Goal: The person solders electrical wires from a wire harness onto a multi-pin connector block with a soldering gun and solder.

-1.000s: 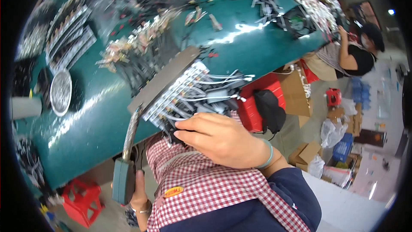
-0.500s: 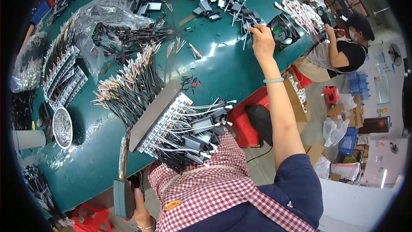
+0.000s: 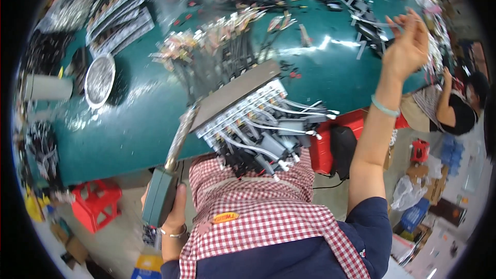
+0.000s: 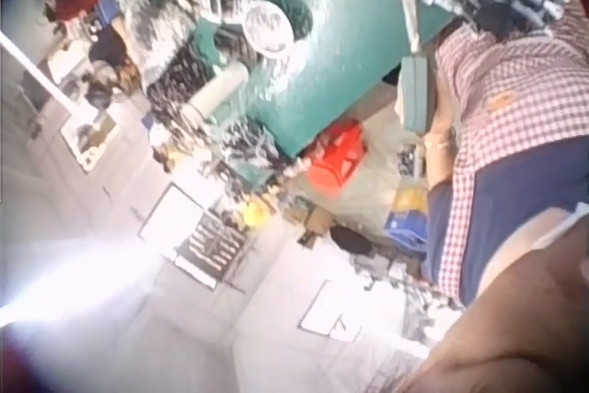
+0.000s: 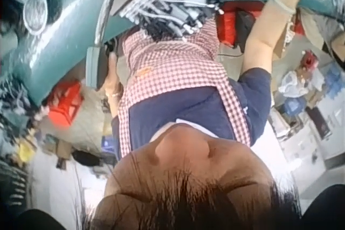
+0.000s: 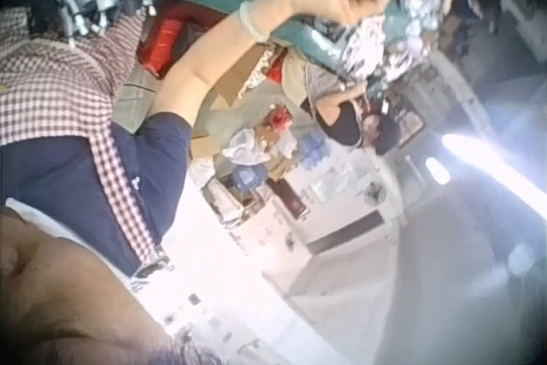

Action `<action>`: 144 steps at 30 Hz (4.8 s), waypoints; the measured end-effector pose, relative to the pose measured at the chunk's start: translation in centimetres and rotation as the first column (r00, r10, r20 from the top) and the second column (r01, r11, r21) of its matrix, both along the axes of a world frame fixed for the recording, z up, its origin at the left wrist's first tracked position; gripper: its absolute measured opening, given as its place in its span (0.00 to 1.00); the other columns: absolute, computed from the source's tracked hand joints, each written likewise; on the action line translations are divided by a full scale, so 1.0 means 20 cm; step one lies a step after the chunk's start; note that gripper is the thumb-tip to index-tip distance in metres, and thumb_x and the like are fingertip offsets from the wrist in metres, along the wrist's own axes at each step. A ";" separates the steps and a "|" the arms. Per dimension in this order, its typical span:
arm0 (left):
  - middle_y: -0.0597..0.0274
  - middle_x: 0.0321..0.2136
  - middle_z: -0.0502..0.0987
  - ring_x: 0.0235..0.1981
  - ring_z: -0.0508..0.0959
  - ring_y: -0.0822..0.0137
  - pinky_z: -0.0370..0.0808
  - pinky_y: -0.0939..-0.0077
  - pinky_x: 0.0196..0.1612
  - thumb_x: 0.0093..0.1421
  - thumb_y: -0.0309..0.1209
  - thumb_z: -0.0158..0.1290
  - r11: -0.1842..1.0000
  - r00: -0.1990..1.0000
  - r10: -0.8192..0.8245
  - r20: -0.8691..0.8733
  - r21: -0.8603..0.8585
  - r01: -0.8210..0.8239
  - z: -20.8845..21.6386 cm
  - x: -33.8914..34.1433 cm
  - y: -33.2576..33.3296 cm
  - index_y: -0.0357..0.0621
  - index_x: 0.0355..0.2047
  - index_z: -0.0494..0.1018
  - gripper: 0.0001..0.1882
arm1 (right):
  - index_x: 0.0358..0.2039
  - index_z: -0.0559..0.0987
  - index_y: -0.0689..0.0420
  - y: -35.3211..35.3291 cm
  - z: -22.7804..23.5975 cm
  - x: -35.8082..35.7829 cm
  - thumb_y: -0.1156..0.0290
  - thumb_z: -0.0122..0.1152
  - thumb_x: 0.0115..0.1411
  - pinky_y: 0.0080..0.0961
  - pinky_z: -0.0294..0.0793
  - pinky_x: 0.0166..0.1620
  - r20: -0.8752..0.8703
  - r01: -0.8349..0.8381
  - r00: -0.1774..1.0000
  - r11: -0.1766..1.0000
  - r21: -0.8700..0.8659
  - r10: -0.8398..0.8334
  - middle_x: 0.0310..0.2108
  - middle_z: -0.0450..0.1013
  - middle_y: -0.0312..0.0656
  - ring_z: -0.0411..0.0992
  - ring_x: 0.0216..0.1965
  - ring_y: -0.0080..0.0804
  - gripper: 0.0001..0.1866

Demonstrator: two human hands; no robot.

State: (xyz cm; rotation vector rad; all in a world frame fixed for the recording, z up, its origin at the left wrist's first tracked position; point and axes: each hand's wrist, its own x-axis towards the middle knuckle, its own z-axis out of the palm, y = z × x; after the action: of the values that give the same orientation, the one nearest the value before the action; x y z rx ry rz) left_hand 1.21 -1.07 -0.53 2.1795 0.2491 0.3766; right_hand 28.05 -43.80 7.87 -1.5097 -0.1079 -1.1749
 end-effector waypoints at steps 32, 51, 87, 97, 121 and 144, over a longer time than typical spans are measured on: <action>0.48 0.28 0.78 0.28 0.81 0.53 0.78 0.71 0.31 0.39 0.18 0.59 0.972 0.964 -0.234 0.127 -0.005 0.237 0.06 -0.06 0.09 0.30 0.27 0.77 0.11 | 0.33 0.80 0.59 1.21 -0.46 -0.90 0.85 0.67 0.42 0.29 0.68 0.27 -0.468 -0.404 0.882 0.610 -0.682 0.060 0.24 0.68 0.38 0.69 0.24 0.34 0.15; 0.53 0.24 0.74 0.20 0.75 0.62 0.68 0.74 0.23 0.44 0.20 0.59 0.936 0.936 -0.350 0.045 -0.025 0.352 0.05 -0.03 0.13 0.30 0.28 0.74 0.09 | 0.33 0.81 0.59 1.21 -0.46 -0.91 0.84 0.68 0.43 0.29 0.68 0.27 -0.468 -0.386 0.883 0.605 -0.696 0.026 0.24 0.68 0.38 0.69 0.24 0.33 0.14; 0.50 0.27 0.77 0.23 0.78 0.58 0.72 0.73 0.27 0.45 0.24 0.60 0.947 0.945 -0.319 0.073 -0.013 0.321 0.05 -0.05 0.13 0.30 0.31 0.76 0.13 | 0.29 0.78 0.60 1.23 -0.44 -0.89 0.84 0.66 0.44 0.30 0.70 0.30 -0.520 -0.429 0.853 0.633 -0.644 0.050 0.25 0.70 0.40 0.71 0.26 0.38 0.10; 0.53 0.23 0.74 0.19 0.74 0.62 0.68 0.74 0.23 0.44 0.21 0.59 0.934 0.933 -0.356 0.047 0.008 0.356 0.05 -0.05 0.14 0.30 0.28 0.75 0.09 | 0.28 0.78 0.60 1.23 -0.43 -0.88 0.84 0.66 0.43 0.31 0.70 0.29 -0.516 -0.421 0.855 0.634 -0.649 0.039 0.25 0.70 0.40 0.71 0.25 0.38 0.11; 0.48 0.34 0.81 0.31 0.84 0.62 0.78 0.78 0.34 0.43 0.16 0.60 0.962 0.945 -0.197 0.260 -0.136 0.238 0.05 0.01 0.10 0.29 0.35 0.76 0.16 | 0.32 0.78 0.60 1.16 -0.30 -0.96 0.78 0.63 0.52 0.36 0.71 0.32 -0.647 -0.590 0.757 0.514 -0.622 0.085 0.28 0.70 0.43 0.71 0.29 0.42 0.07; 0.51 0.34 0.80 0.32 0.83 0.64 0.77 0.77 0.36 0.50 0.21 0.62 0.924 0.915 -0.168 0.366 -0.266 0.276 0.10 0.08 -0.03 0.30 0.40 0.75 0.16 | 0.46 0.76 0.57 0.94 -0.15 -1.01 0.70 0.67 0.49 0.44 0.62 0.54 -0.676 -0.615 0.736 0.369 -0.697 -0.049 0.50 0.69 0.49 0.64 0.55 0.50 0.22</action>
State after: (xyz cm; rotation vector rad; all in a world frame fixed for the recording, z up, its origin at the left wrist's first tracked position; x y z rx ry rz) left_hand 2.80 -1.72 1.44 1.7707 -0.1287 0.5328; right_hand 7.90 -25.05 4.93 -2.6400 -0.6698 -0.1438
